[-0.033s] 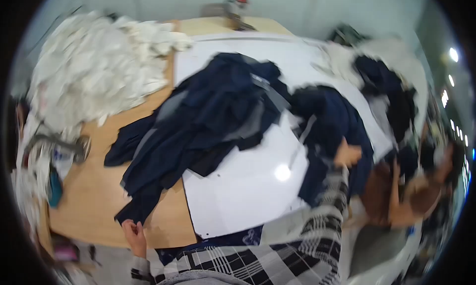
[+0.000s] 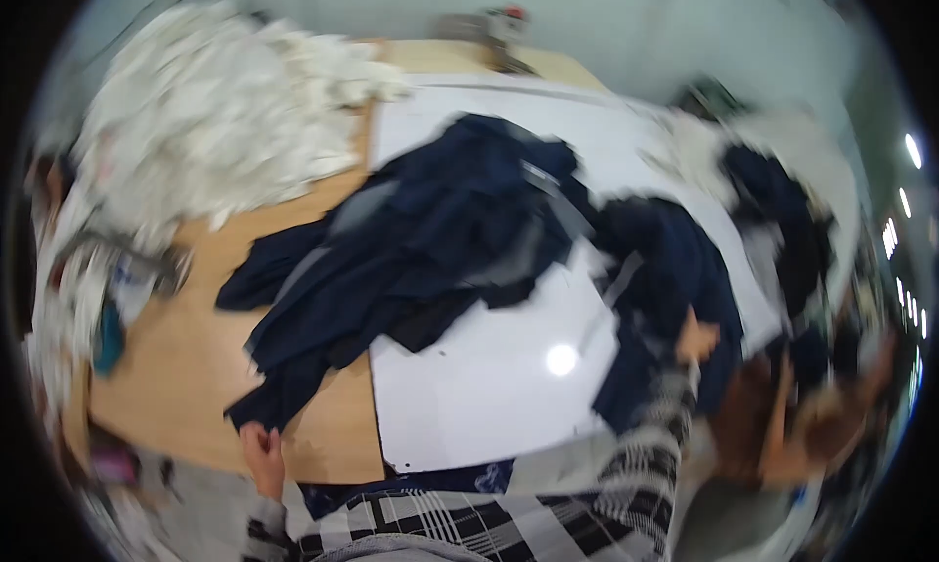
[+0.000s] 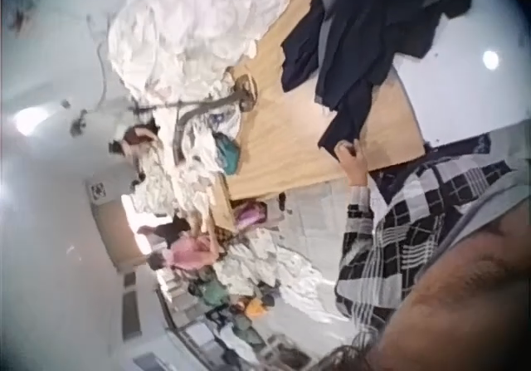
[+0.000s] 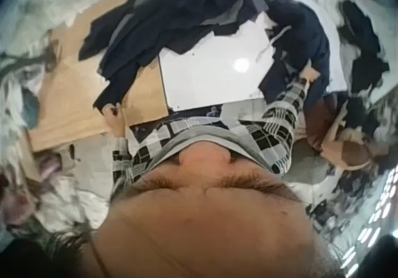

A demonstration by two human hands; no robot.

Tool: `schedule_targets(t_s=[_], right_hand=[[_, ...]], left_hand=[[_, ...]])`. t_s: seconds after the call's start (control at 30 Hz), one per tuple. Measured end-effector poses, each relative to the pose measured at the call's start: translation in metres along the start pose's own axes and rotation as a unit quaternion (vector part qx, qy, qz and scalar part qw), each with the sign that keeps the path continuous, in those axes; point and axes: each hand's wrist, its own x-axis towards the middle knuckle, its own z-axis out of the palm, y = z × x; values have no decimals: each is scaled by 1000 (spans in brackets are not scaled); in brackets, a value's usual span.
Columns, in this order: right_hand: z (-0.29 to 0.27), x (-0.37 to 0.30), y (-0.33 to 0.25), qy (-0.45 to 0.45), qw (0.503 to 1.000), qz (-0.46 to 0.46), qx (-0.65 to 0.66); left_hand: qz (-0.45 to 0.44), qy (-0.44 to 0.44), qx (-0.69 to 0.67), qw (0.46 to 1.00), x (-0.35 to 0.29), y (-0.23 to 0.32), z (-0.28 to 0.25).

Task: Trimming excess threads or fabric from a blue garment using small scissors.

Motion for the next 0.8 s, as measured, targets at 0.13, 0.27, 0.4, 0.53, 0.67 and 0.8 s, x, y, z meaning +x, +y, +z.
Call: schedule_targets(t_s=[0.13, 0.27, 0.4, 0.53, 0.67, 0.8], right_hand=[[29, 140, 115, -128, 930, -337, -65], [-2, 188, 30, 186, 806, -457, -327], [-130, 258, -101, 193, 706, -652, 200], [-263, 120, -218, 98, 640, -705, 289], [-342, -221, -200, -423, 546, -576, 438], [-323, -387, -113, -437, 247, -774, 387]], left_hand=[[-80, -36, -59, 994, 22, 27, 27], [-133, -18, -95, 986, 17, 44, -1], [-178, 0, -161, 971, 0, 44, -1], [-197, -6, -233, 952, 7, 48, 22], [-172, 49, -245, 953, 3, 52, -6], [-248, 73, -369, 893, 11, 43, -24]])
